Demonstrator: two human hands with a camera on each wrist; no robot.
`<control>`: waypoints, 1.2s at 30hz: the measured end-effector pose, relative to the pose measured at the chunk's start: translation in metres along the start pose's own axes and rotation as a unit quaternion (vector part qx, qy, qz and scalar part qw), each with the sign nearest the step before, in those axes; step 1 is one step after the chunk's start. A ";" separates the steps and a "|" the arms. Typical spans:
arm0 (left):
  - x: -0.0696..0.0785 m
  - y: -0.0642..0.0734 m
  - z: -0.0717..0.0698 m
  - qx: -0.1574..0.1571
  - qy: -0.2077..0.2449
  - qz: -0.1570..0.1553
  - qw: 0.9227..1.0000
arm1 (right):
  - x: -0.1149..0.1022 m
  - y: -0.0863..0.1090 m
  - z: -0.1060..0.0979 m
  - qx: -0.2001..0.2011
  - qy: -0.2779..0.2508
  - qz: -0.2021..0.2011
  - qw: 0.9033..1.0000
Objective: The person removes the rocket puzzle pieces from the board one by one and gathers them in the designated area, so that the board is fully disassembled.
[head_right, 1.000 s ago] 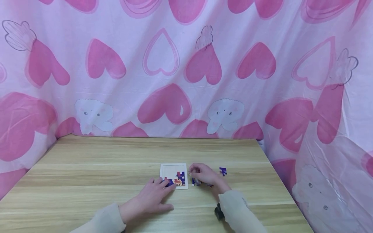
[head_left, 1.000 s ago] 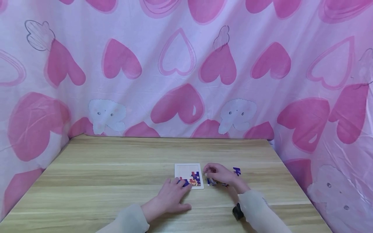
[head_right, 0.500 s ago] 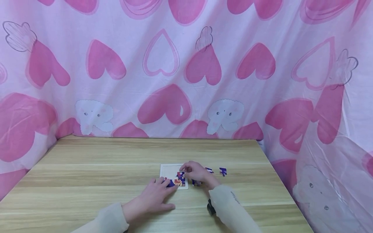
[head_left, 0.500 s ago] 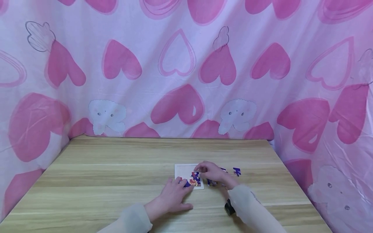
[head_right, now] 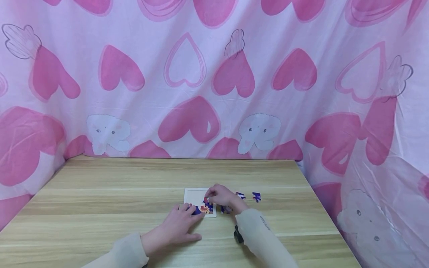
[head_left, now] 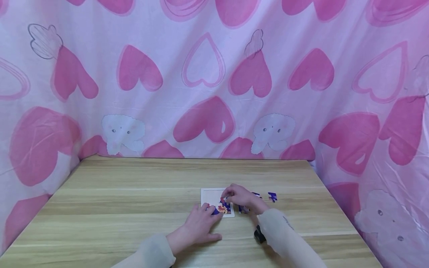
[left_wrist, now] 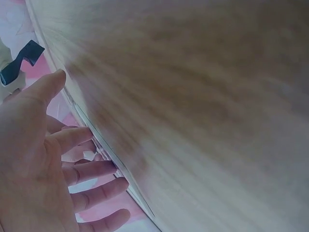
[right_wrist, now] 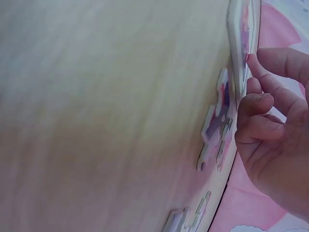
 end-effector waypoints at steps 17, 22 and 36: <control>0.000 0.001 0.000 0.011 -0.016 0.005 1.000 | -0.003 0.006 -0.001 -0.033 -0.063 -0.001 0.997; 0.000 0.001 0.000 0.010 -0.011 0.004 1.000 | -0.001 0.007 -0.001 -0.024 -0.051 -0.022 0.998; 0.000 0.002 0.000 0.013 -0.002 0.001 1.000 | 0.009 0.012 -0.007 -0.003 -0.045 -0.051 0.998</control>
Point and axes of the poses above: each hand's wrist, its own y-axis away from the middle knuckle, its own z-axis out of the palm, x = y × z, the point moved 1 cm from there along -y, towards the middle knuckle, and after that the axes turned 4 degrees about y, right-handed, at the moved point
